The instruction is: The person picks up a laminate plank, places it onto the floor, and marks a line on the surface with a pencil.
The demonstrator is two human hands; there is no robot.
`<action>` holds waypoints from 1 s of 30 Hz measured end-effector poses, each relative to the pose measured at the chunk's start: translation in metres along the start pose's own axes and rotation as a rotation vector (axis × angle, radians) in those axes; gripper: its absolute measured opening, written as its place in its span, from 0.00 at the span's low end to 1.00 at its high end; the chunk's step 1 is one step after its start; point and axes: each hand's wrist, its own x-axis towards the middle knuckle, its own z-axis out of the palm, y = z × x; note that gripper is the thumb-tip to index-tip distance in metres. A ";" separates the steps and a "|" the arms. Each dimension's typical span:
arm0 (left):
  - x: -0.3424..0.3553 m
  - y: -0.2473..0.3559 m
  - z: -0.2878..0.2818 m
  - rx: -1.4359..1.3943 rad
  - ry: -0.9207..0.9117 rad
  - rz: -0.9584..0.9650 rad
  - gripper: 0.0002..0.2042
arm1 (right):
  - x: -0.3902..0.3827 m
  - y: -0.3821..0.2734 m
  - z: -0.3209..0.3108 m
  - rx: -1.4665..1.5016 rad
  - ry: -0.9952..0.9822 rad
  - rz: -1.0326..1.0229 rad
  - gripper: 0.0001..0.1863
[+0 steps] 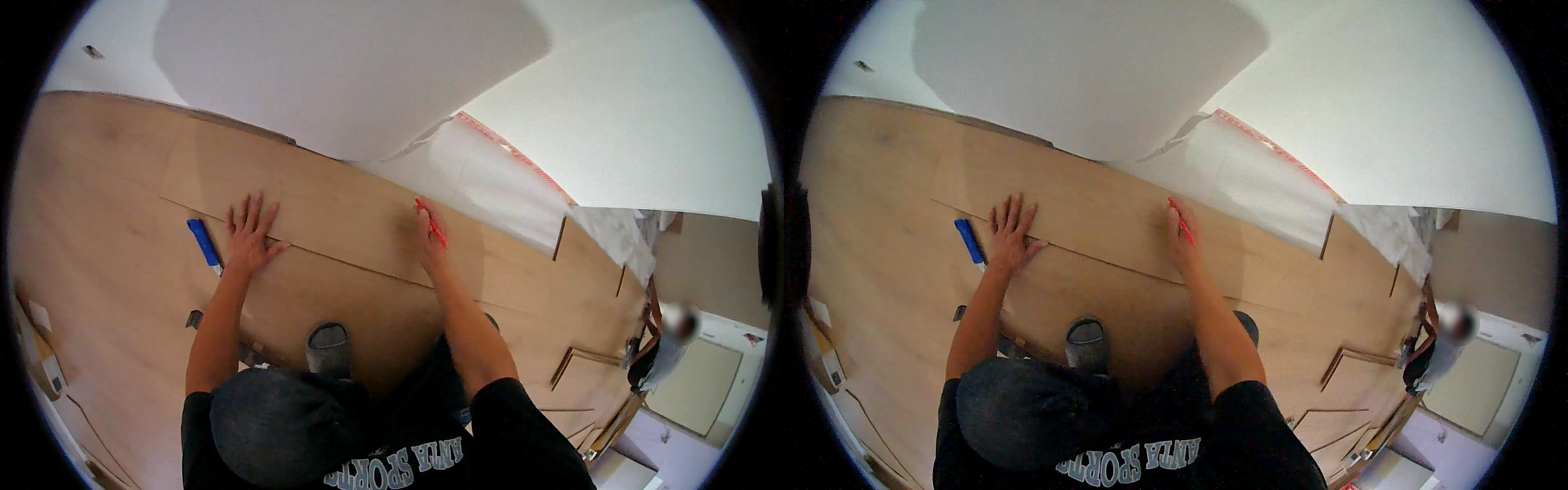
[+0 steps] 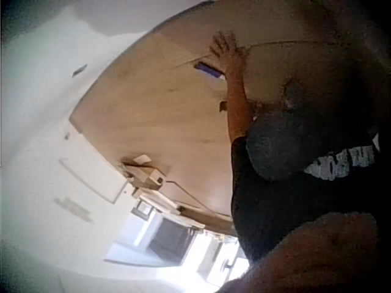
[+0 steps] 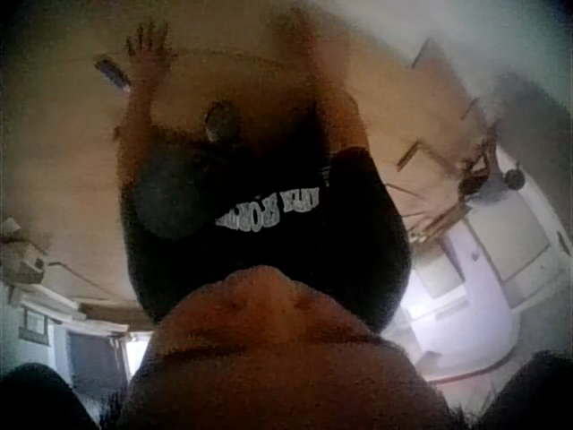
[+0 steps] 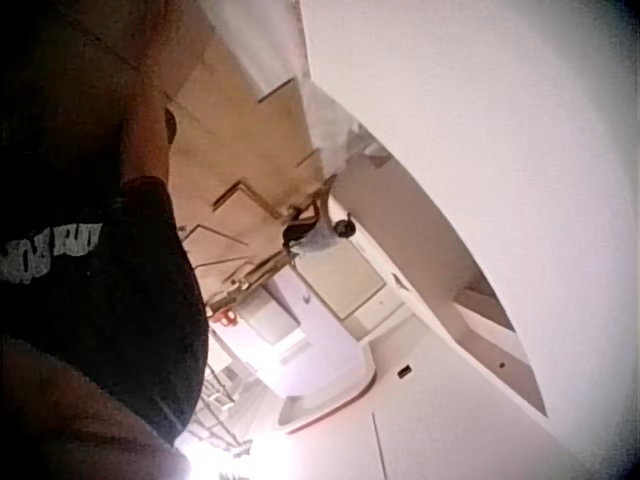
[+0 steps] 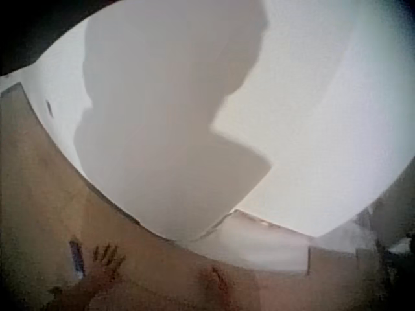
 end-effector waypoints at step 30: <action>0.004 0.003 -0.002 0.012 -0.024 -0.005 0.44 | 0.024 0.050 0.025 0.189 0.090 0.156 0.08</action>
